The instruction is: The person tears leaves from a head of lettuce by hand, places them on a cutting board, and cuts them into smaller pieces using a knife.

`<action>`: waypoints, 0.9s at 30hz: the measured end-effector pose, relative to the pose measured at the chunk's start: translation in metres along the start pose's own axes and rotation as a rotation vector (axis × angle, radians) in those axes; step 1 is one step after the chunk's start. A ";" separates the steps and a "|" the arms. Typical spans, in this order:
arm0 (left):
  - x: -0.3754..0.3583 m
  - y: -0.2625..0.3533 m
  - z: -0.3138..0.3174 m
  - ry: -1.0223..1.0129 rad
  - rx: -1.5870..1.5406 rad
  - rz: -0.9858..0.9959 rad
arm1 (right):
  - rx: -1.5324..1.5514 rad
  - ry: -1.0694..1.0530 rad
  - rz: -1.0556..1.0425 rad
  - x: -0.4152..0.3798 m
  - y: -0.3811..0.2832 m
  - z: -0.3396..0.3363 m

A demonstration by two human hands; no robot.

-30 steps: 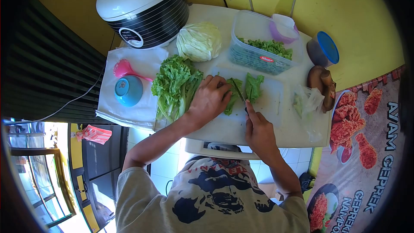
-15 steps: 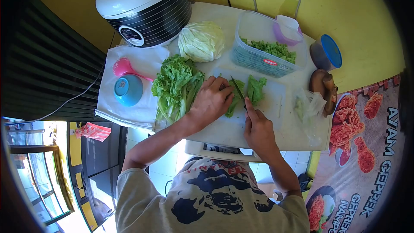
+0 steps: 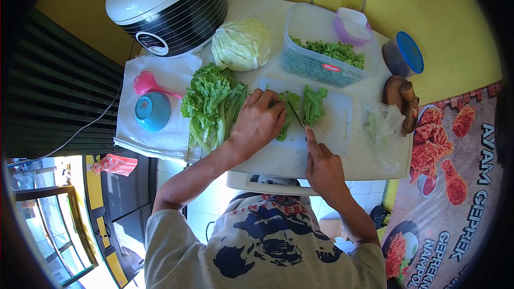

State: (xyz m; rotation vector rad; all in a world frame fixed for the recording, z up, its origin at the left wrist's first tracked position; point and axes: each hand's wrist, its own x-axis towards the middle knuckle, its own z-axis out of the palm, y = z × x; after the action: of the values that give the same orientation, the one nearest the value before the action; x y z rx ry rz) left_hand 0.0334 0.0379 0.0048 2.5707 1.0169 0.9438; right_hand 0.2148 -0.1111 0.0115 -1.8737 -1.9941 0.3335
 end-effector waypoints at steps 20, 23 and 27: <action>-0.002 0.008 -0.015 0.007 0.037 -0.039 | 0.181 0.150 0.019 -0.012 -0.008 -0.008; -0.007 0.012 -0.016 0.090 0.019 0.022 | 0.163 0.150 -0.008 -0.005 -0.010 -0.003; -0.017 0.013 -0.014 0.026 0.029 0.043 | 0.133 0.129 -0.027 0.001 -0.011 0.001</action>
State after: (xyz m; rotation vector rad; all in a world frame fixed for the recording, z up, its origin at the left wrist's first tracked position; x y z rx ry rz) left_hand 0.0225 0.0163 0.0126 2.6206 0.9934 0.9821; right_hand 0.2045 -0.1111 0.0155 -1.7399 -1.8630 0.3210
